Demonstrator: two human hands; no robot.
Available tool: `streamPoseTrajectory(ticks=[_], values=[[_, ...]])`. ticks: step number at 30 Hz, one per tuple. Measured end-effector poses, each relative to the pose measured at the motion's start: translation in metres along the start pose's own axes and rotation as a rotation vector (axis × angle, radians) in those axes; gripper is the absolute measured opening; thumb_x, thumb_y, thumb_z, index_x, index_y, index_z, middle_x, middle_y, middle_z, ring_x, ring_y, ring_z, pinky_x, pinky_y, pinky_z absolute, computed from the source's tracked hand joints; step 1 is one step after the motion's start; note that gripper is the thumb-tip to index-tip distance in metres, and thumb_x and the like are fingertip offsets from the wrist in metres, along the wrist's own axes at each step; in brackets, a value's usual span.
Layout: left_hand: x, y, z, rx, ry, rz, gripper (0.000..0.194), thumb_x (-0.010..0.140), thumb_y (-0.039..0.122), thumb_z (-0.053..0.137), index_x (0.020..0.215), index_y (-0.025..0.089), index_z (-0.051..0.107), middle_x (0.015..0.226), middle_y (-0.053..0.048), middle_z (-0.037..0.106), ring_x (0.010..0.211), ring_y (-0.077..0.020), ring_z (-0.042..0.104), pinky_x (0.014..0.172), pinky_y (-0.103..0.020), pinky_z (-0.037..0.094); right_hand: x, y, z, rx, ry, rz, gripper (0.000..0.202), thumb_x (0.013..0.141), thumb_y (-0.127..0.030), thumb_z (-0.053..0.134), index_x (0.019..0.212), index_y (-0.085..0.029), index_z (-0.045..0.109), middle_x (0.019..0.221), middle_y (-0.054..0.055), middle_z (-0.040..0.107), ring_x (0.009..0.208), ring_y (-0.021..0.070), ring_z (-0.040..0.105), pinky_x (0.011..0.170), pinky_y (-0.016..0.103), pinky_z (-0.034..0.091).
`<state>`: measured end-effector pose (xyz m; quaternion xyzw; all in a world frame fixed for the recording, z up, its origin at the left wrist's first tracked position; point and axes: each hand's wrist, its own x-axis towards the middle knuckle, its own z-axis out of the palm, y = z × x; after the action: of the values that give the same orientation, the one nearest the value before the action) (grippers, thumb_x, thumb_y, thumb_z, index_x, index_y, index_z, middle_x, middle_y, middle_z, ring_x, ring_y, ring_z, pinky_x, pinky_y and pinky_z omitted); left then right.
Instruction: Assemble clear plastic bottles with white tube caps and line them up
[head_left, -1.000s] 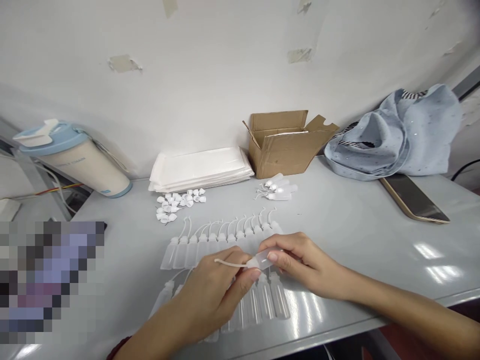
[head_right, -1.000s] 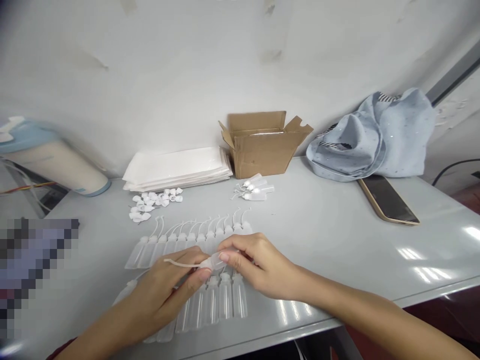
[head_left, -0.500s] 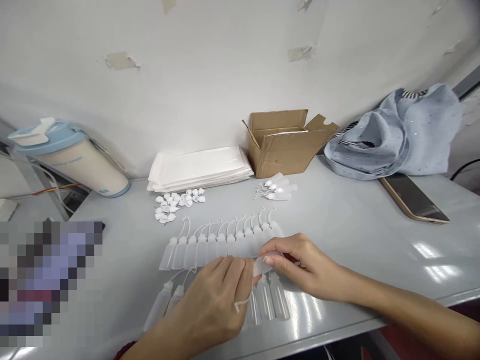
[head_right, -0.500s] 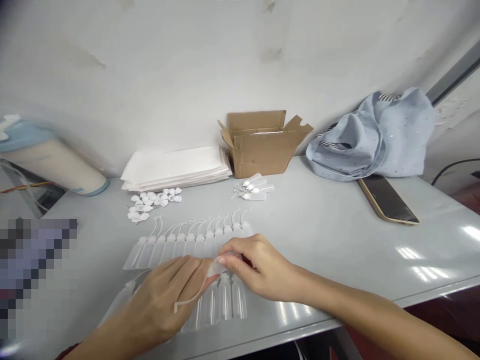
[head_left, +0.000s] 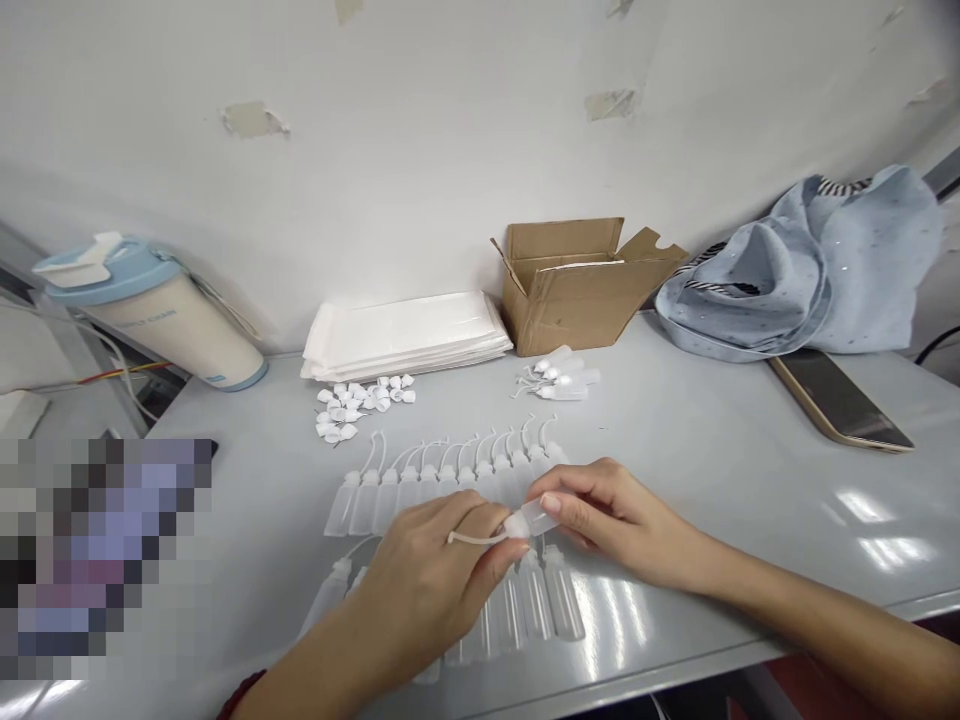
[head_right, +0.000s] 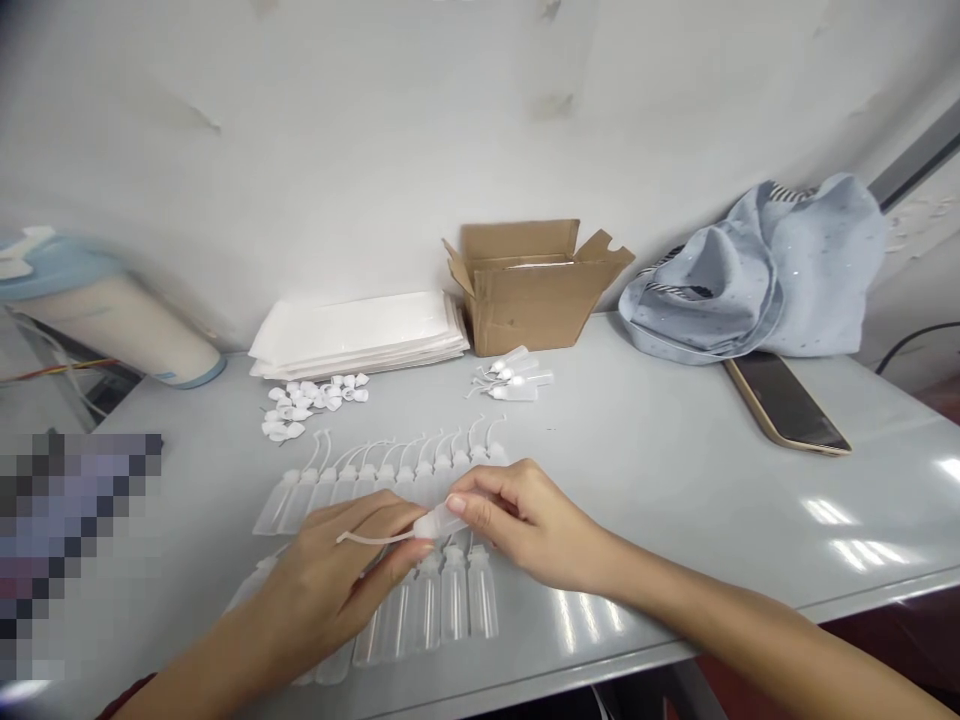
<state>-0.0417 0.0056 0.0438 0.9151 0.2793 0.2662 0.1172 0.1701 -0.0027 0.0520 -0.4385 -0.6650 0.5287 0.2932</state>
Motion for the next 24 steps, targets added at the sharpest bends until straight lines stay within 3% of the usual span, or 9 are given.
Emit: streamPoseTrajectory(ticks=[4,12,16,19,21,24], values=[[-0.001,0.002,-0.002,-0.014,-0.040,-0.037,0.019,0.097,0.021,0.039,0.084,0.017,0.053,0.067,0.001,0.054,0.055,-0.0122,0.050,0.049,-0.024,0.041,-0.001,0.002,0.002,0.015,-0.009,-0.007,0.040,0.095,-0.043,0.044,0.083,-0.012,0.065,0.049,-0.008,0.033,0.043,0.0058,0.028,0.040,0.019,0.023],[-0.007,0.005,0.004,0.173,0.111,0.182,0.008,0.092,0.011,0.048,0.088,0.014,0.054,0.069,-0.002,0.058,0.057,-0.0144,0.048,0.050,-0.028,0.038,-0.001,0.004,0.005,0.193,-0.042,0.088,0.041,0.091,-0.050,0.048,0.071,-0.015,0.055,0.047,-0.009,0.033,0.040,0.0051,0.028,0.038,0.019,0.022],[-0.004,0.001,0.003,0.061,0.129,0.137,0.003,0.091,0.014,0.052,0.089,0.014,0.055,0.072,-0.002,0.061,0.062,-0.0141,0.054,0.055,-0.027,0.044,0.000,0.001,0.002,0.229,-0.040,0.130,0.045,0.090,-0.053,0.047,0.062,-0.017,0.047,0.046,-0.008,0.034,0.039,0.0050,0.029,0.038,0.020,0.024],[-0.001,-0.019,-0.008,0.091,0.143,0.032,0.010,0.092,0.022,0.053,0.097,0.015,0.057,0.083,-0.005,0.065,0.076,-0.0167,0.060,0.066,-0.028,0.049,0.003,0.002,-0.010,0.151,0.120,0.086,0.042,0.091,-0.050,0.047,0.066,-0.017,0.053,0.049,-0.007,0.040,0.042,0.0063,0.035,0.043,0.021,0.028],[-0.002,-0.041,-0.021,0.248,0.084,-0.130,0.014,0.093,0.024,0.048,0.097,0.016,0.059,0.090,-0.007,0.065,0.086,-0.0206,0.060,0.071,-0.032,0.050,0.007,0.006,-0.024,0.065,0.284,0.036,0.034,0.090,-0.047,0.050,0.082,-0.016,0.063,0.055,-0.005,0.046,0.047,0.0080,0.040,0.046,0.022,0.032],[-0.007,-0.074,-0.044,0.520,0.104,-0.374,0.019,0.092,0.025,0.044,0.095,0.016,0.061,0.092,-0.009,0.065,0.093,-0.0280,0.058,0.073,-0.038,0.050,0.015,0.016,-0.047,-0.070,0.502,-0.048,0.029,0.088,-0.043,0.054,0.102,-0.019,0.065,0.066,-0.002,0.055,0.055,0.0104,0.046,0.051,0.024,0.036]])
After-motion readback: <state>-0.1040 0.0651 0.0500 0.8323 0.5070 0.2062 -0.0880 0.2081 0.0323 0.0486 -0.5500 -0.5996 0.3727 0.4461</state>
